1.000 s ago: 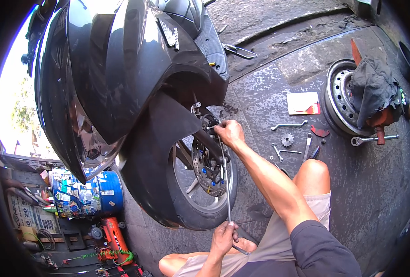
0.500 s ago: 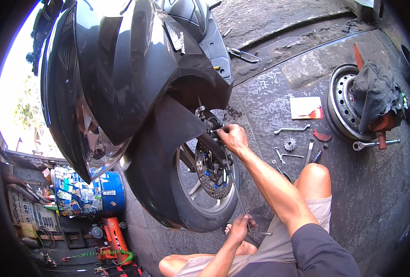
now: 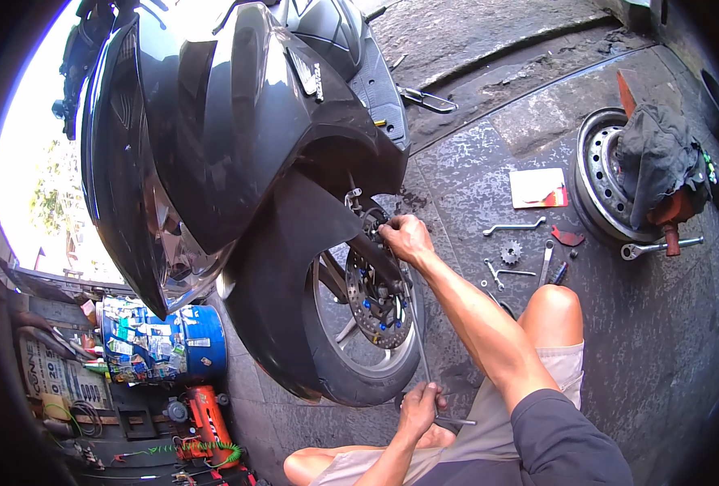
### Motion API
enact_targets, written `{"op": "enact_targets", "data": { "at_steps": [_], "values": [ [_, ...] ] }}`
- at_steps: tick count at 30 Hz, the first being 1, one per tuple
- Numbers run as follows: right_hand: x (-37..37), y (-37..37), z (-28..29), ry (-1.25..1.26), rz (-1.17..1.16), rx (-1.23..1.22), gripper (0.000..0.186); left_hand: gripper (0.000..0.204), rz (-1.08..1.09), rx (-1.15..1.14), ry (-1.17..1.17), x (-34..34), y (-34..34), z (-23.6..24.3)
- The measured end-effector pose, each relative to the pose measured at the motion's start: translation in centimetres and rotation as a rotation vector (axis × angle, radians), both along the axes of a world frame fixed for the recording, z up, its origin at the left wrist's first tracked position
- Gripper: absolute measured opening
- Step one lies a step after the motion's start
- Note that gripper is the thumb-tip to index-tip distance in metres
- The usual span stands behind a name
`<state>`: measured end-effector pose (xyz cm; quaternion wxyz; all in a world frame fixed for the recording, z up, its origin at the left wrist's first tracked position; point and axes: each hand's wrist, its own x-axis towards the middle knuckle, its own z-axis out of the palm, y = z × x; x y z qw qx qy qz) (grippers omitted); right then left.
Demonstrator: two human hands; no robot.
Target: Cleaning and assembling components of a motorcycle's front wheel and handlebar area.
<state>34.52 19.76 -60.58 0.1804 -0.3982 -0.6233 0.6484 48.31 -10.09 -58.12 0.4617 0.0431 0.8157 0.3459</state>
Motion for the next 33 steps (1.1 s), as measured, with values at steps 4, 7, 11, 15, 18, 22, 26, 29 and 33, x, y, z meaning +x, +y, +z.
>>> {"op": "enact_targets", "data": {
  "at_steps": [4, 7, 11, 15, 18, 22, 26, 29, 33],
  "values": [
    [-0.2, 0.8, 0.1, -0.043, 0.022, -0.08, 0.035, 0.031, -0.112, -0.054, 0.11, -0.6, -0.2, 5.2],
    [-0.8, 0.9, 0.1, -0.081, 0.007, -0.114, 0.037, 0.027, -0.067, -0.069, 0.144, -1.2, 0.5, 9.1],
    [-1.5, 0.9, -0.6, -0.09, -0.006, -0.143, 0.034, 0.026, -0.128, -0.194, 0.276, -2.4, 0.8, 12.7],
    [-1.8, 0.8, -2.1, -0.069, -0.041, -0.083, 0.031, 0.026, -0.123, -0.213, 0.307, -2.9, 1.1, 14.8],
    [-2.1, 0.8, -2.6, -0.027, -0.032, -0.137, 0.03, 0.025, -0.158, -0.232, 0.329, -3.6, 1.5, 16.6],
    [-2.1, 0.5, -1.7, -0.005, -0.011, -0.225, 0.03, 0.026, 0.043, -0.053, 0.025, -5.6, 0.8, 19.2],
    [-1.9, 0.9, -2.3, -0.052, -0.033, -0.152, 0.034, 0.029, 0.094, 0.066, -0.072, -7.3, 0.9, 20.1],
    [-2.0, 0.8, -2.0, -0.081, -0.014, -0.107, 0.035, 0.027, 0.076, 0.03, -0.079, -6.6, 0.8, 19.0],
    [-2.0, 0.5, -1.5, -0.084, -0.018, -0.086, 0.036, 0.024, 0.056, 0.005, 0.085, -3.9, -0.9, 14.0]
  ]
}}
